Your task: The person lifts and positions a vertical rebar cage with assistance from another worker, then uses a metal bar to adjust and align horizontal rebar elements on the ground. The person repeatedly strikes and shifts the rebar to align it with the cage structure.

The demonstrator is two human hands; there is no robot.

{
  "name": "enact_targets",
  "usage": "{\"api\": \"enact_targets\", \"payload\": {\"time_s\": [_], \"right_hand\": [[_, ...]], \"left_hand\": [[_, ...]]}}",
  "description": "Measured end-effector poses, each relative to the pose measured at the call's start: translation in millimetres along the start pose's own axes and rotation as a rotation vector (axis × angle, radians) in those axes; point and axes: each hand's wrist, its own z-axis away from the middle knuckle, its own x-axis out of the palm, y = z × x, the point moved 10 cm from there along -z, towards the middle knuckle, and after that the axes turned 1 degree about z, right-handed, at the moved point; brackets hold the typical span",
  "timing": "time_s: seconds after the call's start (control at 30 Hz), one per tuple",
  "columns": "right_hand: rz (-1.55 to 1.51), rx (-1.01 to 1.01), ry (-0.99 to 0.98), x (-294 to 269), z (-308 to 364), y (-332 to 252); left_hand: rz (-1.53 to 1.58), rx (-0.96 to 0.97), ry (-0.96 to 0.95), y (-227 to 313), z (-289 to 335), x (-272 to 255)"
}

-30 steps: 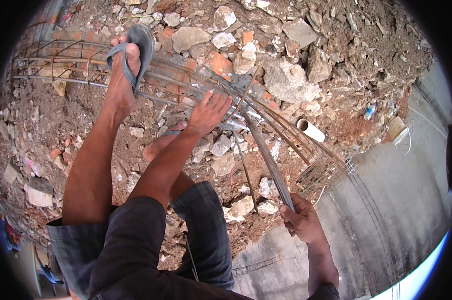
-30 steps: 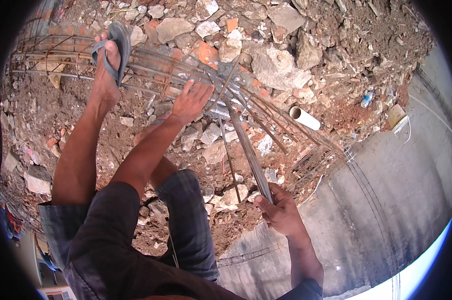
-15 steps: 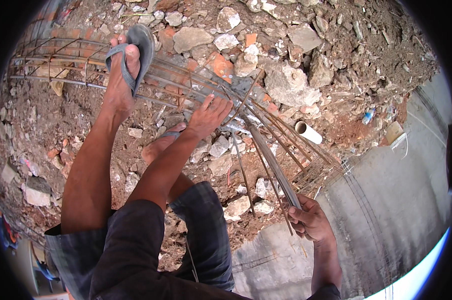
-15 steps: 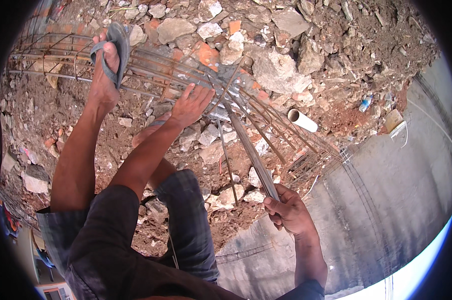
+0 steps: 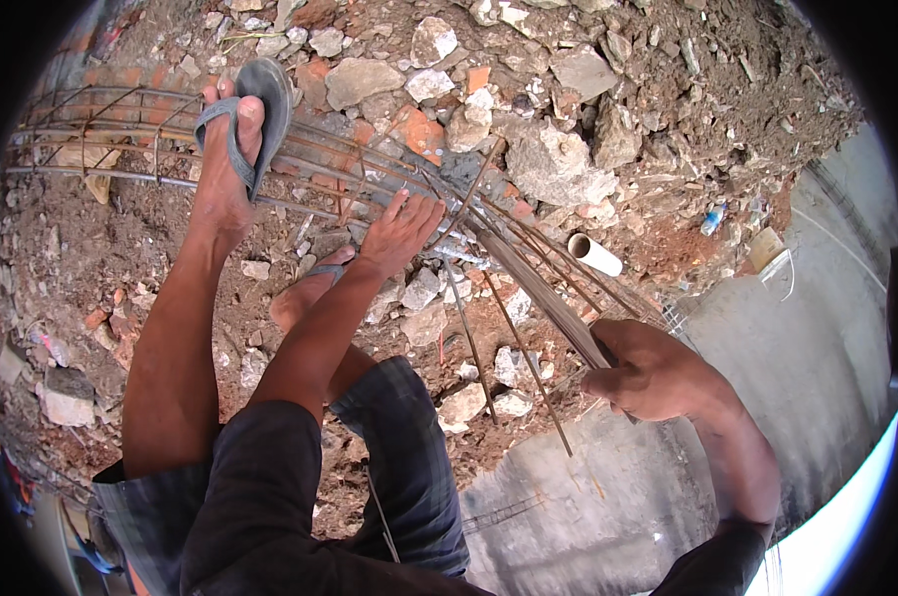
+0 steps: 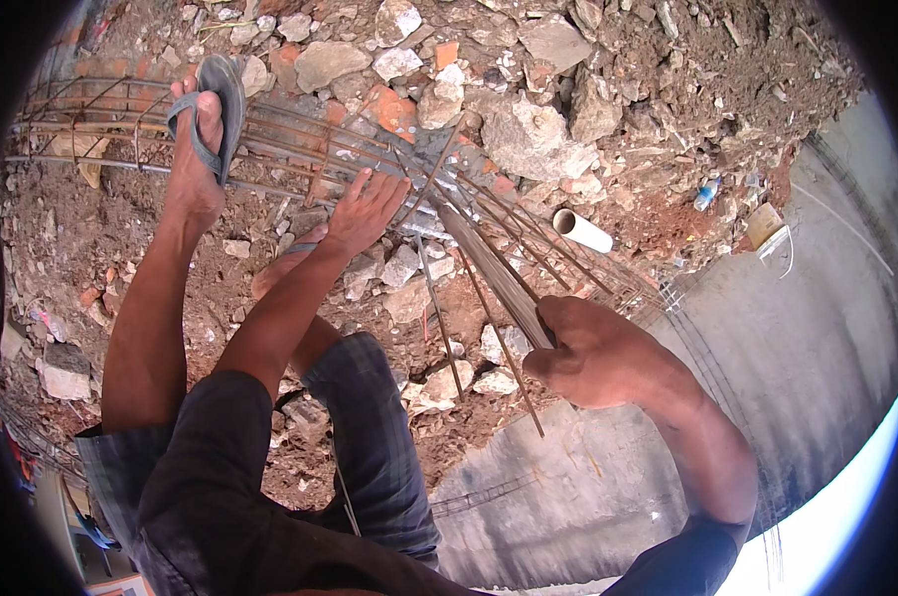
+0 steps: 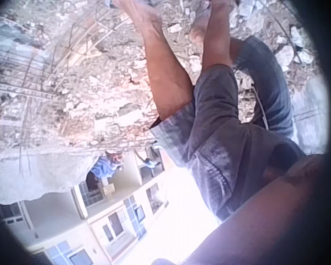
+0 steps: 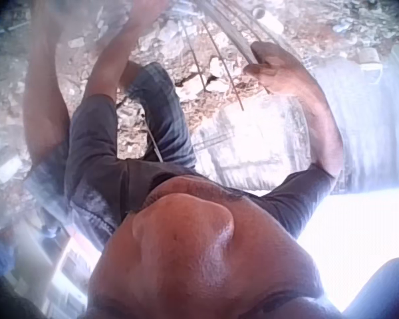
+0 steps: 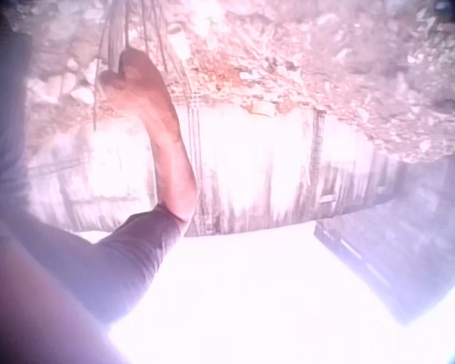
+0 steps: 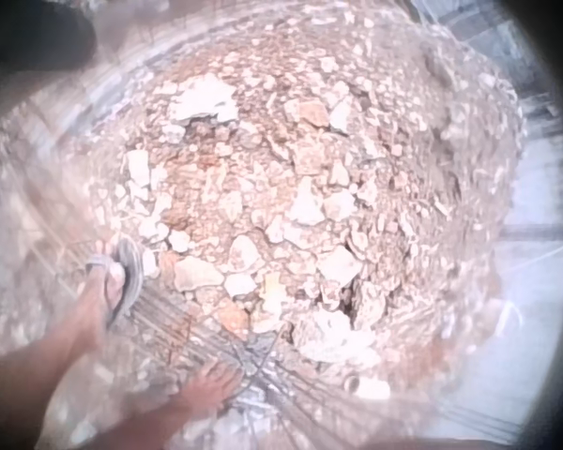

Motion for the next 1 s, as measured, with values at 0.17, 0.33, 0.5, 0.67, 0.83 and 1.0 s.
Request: {"api": "enact_targets", "payload": {"time_s": [0.17,0.33,0.5,0.67,0.83,1.0], "right_hand": [[0.377,0.113,0.090,-76,-17,-17],[0.468,0.132,0.049,-68,-27,-25],[-0.023,0.189,-0.107,-57,-24,8],[-0.409,0.053,-0.160,-29,-36,55],[0.614,-0.028,0.378,-74,-46,27],[1.072,-0.028,0.664,-105,-42,-41]], "left_hand": [[0.005,-0.006,-0.007,1,1,1],[0.020,0.015,0.015,5,1,1],[-0.044,-0.008,0.092,-2,5,-3],[-0.044,-0.008,0.114,3,1,-3],[0.033,-0.011,0.037,0,1,4],[0.002,0.004,0.005,2,-2,1]]}}
